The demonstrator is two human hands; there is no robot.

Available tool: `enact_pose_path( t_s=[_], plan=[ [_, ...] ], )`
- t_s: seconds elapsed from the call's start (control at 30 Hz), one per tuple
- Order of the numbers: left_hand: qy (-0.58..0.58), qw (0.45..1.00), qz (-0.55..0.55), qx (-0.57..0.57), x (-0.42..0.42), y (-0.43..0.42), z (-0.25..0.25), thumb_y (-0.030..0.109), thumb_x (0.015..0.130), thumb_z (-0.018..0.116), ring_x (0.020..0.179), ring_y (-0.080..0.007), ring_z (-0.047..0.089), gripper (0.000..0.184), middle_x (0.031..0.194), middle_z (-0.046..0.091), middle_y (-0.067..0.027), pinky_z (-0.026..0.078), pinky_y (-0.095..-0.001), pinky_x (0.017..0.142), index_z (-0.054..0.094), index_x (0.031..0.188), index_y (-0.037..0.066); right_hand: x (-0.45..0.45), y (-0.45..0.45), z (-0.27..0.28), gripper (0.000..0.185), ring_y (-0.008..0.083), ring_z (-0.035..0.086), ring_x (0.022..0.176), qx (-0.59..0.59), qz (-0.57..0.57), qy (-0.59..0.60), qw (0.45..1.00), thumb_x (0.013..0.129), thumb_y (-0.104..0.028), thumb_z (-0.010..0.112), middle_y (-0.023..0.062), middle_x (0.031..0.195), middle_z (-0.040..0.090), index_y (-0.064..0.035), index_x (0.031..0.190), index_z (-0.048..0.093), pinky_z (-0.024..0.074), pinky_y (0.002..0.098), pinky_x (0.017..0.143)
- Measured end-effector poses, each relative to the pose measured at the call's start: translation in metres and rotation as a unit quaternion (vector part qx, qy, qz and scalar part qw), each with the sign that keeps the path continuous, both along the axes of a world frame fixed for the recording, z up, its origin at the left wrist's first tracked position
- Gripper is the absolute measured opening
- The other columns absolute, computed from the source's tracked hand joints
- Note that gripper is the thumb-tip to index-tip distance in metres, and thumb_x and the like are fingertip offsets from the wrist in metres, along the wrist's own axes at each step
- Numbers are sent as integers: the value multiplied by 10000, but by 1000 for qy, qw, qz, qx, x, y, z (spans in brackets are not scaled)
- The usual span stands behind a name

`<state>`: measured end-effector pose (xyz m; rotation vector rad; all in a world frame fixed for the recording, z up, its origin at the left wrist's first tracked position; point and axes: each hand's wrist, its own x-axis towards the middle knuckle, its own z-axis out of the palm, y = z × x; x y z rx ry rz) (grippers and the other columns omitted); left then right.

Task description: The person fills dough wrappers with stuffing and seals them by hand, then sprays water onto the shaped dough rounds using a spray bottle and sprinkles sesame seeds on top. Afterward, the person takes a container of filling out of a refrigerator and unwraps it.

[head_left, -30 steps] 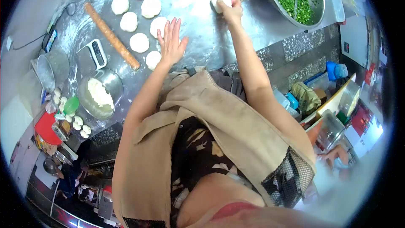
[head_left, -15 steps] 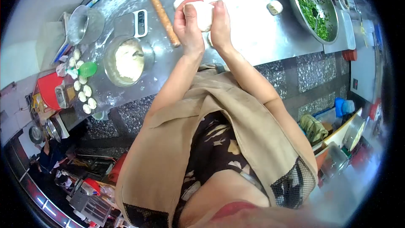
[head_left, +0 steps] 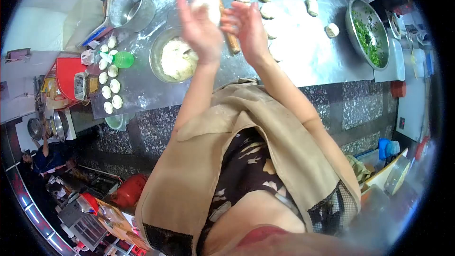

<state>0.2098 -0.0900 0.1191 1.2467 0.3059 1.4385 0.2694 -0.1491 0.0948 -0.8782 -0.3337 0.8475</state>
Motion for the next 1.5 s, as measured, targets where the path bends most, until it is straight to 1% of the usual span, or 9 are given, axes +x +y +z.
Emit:
enact_pose_path(
  t_s=[0.07,0.17,0.37,0.63,0.73,0.87,1.1,1.27,1.5],
  plan=[
    [176,976,-8,126,-9,-12,-4,76,899,458,1137,-292,485,623,1307,427,-226,391,-397,968,129,1428,57,-3,-7,8,515,164,558,879,71,58,65,994,934,-474,378,78,1061,558,-27,1175,463,486,325,746],
    [-86,976,-202,14,-16,-12,1,274,886,535,1255,-360,352,705,1427,235,-217,269,-428,1049,125,1433,103,6,-11,21,472,242,516,1118,110,87,162,977,916,-406,459,97,1207,528,-38,1213,462,457,405,904],
    [160,986,-37,-11,-16,-11,0,358,933,459,1224,-255,382,560,1337,387,-164,305,-381,1020,290,1345,20,-6,-10,19,413,200,557,1041,103,101,160,977,930,-327,478,99,1127,580,-20,1206,473,448,362,905],
    [178,983,-23,47,-20,1,-19,190,878,593,1032,-216,560,397,1179,563,-133,435,-304,904,504,1199,-28,-2,-1,-2,279,92,583,781,-4,9,-12,1000,882,-199,588,30,921,636,4,1075,597,464,220,651],
    [56,976,-137,-158,-26,1,-2,94,862,577,968,-158,577,278,1068,626,-107,449,-279,846,585,1122,-3,22,-11,13,241,46,523,721,-193,84,-372,904,854,-149,578,-15,832,617,-33,1060,622,411,199,602],
    [205,978,-28,-11,-25,12,-7,61,872,573,932,-126,584,263,1055,629,-85,470,-258,827,576,1126,-4,9,-2,11,230,47,516,709,-21,94,-82,992,855,-174,598,-33,818,605,-21,1025,626,409,202,588],
    [373,923,-44,79,-40,9,12,45,846,598,949,-145,594,248,1093,631,-93,476,-264,816,595,1092,8,32,-6,11,222,127,598,709,-119,23,-540,833,847,-188,635,-18,753,629,-4,971,648,476,273,632],
    [239,970,0,-34,-32,17,-4,72,772,675,845,-193,661,232,942,674,-132,523,-293,699,652,999,35,30,-3,9,216,117,600,666,-35,98,-200,974,798,-138,640,90,726,643,-23,981,640,478,274,612],
    [345,933,-68,73,-39,23,-8,34,793,632,897,-119,620,295,1052,646,-135,486,-225,758,603,1086,17,32,-3,2,221,107,583,672,-112,50,-482,867,822,-90,570,51,741,644,-42,1027,637,457,265,604]
  ],
)
